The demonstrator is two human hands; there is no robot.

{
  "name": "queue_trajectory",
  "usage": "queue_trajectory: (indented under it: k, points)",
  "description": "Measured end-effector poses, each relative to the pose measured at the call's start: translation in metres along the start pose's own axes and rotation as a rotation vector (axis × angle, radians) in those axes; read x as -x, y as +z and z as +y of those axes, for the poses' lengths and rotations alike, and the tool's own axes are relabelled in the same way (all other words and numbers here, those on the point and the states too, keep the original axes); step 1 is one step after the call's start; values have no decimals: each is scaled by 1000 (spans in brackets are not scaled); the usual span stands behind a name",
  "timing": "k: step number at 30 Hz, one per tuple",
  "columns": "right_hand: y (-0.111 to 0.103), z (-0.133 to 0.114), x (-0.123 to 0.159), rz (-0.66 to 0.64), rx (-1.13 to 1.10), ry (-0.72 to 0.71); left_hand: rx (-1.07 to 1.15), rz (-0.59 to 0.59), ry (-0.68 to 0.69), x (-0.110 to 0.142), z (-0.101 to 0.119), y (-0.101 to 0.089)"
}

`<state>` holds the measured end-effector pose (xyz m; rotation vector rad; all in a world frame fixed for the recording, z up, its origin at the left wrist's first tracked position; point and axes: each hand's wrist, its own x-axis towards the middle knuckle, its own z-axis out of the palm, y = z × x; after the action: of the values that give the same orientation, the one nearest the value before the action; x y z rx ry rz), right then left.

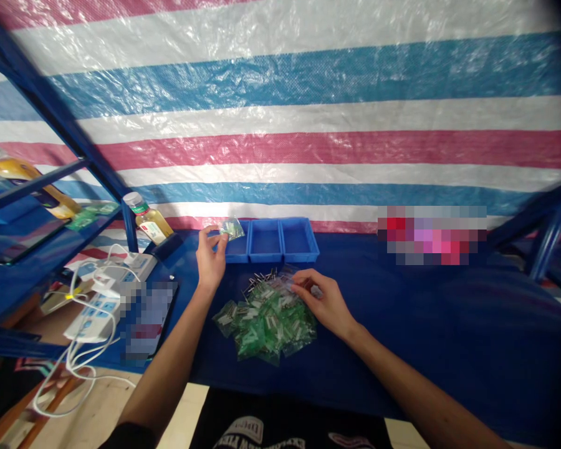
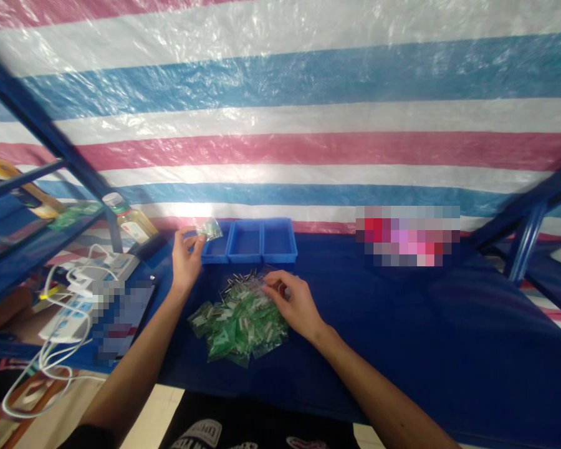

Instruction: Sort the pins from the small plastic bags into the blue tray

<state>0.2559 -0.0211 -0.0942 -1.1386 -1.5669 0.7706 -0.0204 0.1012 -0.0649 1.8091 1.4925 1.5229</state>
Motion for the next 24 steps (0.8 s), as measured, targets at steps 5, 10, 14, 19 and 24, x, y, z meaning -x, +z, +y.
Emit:
queue_trajectory:
  k: [5,10,14,19,24]
  points:
    - [-1,-3,-1,-5,19,-8,-302,-16,91,-4,-10,-5]
    - [-5,-5,-2,21,23,-12,-316,-33,299,6,5,-15]
    - [-7,-4,-3,14,58,-26,-205,-458,486,22,26,-8]
    - [-8,-4,-6,-46,262,-177,-248,-812,601,39,44,9]
    - [-7,-3,-6,-127,471,-252,-264,-866,582,41,49,10]
